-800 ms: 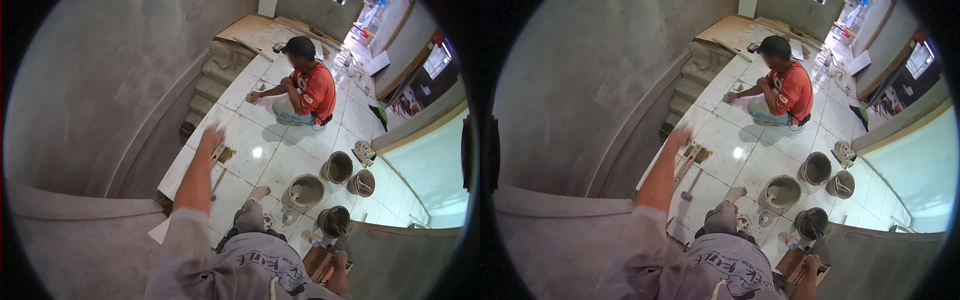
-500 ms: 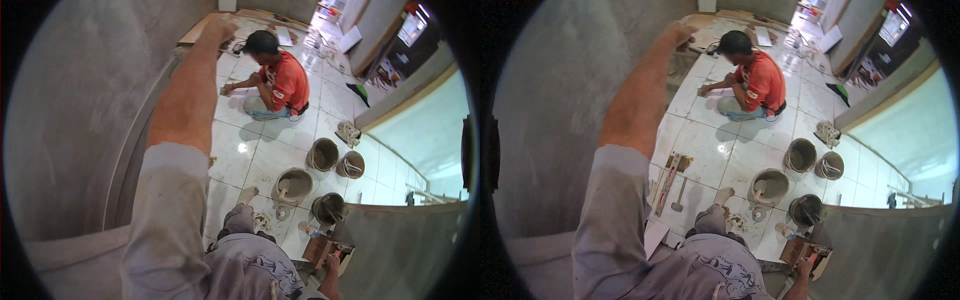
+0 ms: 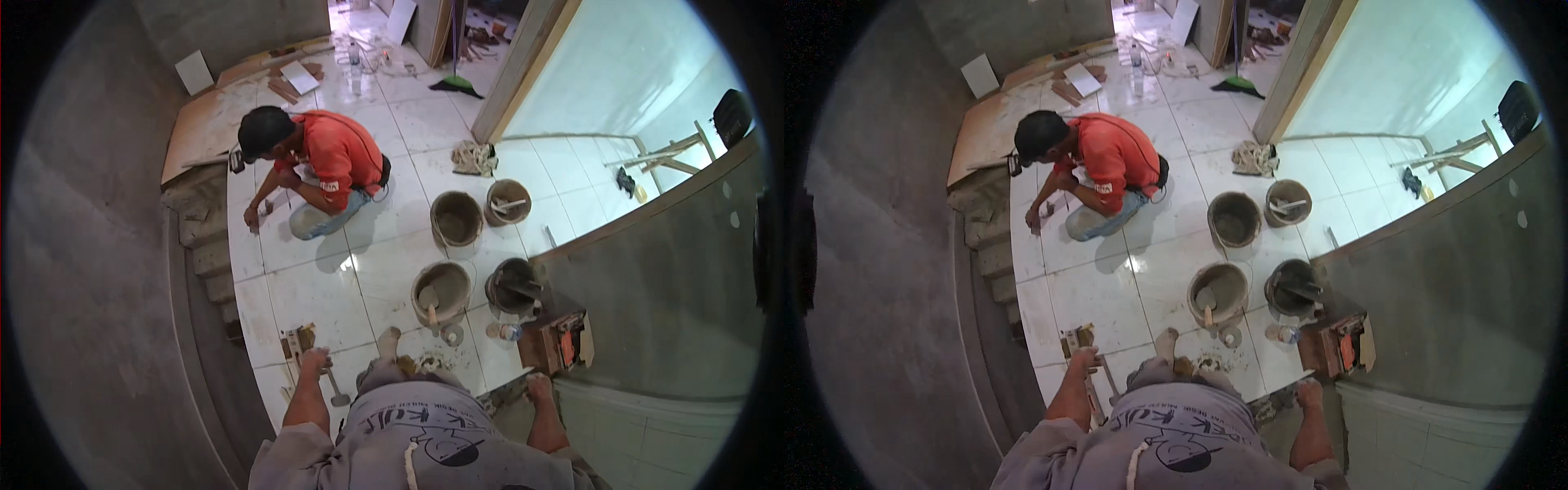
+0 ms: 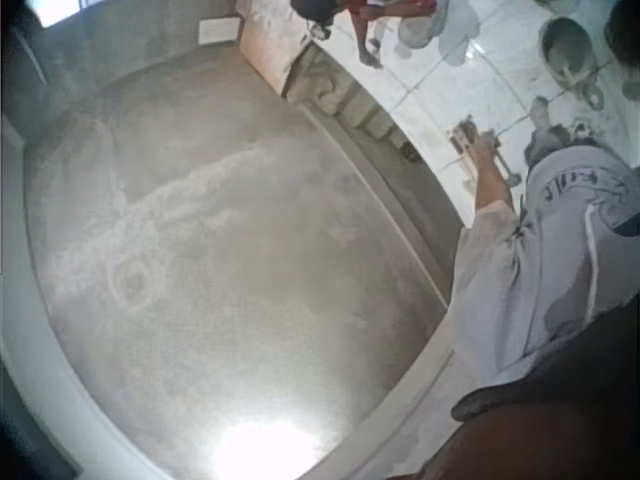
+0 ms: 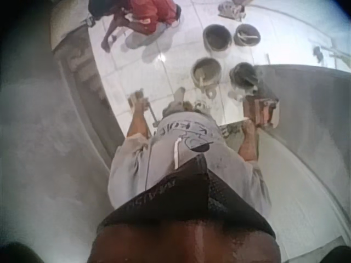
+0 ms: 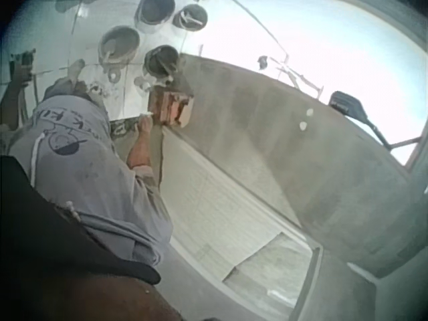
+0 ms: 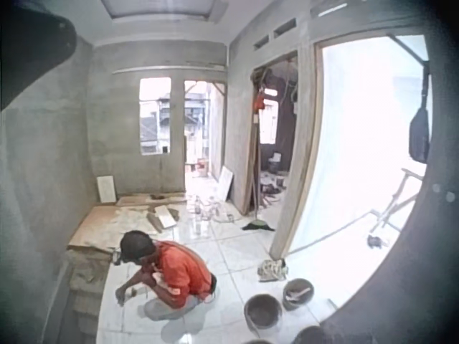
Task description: The person spreads mortar onto the floor using a trowel, lays ceramic tiles onto the surface, and taps them into place using a rubber mallet and by hand.
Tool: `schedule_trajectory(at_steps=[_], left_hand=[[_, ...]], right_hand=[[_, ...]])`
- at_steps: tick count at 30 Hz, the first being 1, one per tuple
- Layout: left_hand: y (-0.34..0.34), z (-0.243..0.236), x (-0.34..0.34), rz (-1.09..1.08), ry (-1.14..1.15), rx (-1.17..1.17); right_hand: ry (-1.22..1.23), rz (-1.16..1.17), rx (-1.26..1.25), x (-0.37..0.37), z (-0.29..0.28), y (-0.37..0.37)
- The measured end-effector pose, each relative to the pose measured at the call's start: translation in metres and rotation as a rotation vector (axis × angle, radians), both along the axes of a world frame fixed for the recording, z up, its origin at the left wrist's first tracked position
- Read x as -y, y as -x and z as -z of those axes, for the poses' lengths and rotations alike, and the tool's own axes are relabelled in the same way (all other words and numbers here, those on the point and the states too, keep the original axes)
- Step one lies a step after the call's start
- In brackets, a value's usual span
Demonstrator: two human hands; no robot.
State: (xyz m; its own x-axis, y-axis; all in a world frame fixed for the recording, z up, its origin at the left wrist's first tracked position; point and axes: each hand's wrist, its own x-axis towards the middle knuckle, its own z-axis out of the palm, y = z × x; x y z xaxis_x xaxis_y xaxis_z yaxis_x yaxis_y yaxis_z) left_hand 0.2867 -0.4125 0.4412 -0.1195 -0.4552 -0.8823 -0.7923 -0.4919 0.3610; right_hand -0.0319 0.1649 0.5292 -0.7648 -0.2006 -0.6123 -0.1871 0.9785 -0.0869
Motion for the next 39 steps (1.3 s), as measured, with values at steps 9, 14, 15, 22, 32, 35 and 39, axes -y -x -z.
schedule_trajectory(at_steps=[9,14,15,22,32,35,39], left_hand=[[-0.037,-0.019,0.040,-0.112,0.049,-0.071],[-0.017,-0.052,0.075,-0.165,0.235,-0.317],[-0.014,-0.060,0.075,-0.186,0.209,-0.260],[-0.029,-0.074,0.040,-0.211,0.131,-0.170],[-0.056,-0.057,0.021,-0.327,-0.028,0.067],[-0.030,-0.059,0.051,-0.330,0.075,0.064],[0.018,-0.064,0.097,-0.387,0.162,-0.029]], right_hand=[[-0.117,-0.565,-0.181,0.079,0.023,0.033],[0.274,0.396,0.134,0.171,-0.010,0.053],[0.445,0.549,0.193,0.182,-0.023,0.054],[0.382,0.594,0.248,0.206,-0.025,0.049],[0.283,0.632,0.328,0.223,-0.003,0.091],[0.266,0.039,0.360,0.246,0.021,0.132],[0.240,-0.103,0.207,0.284,0.059,0.192]])
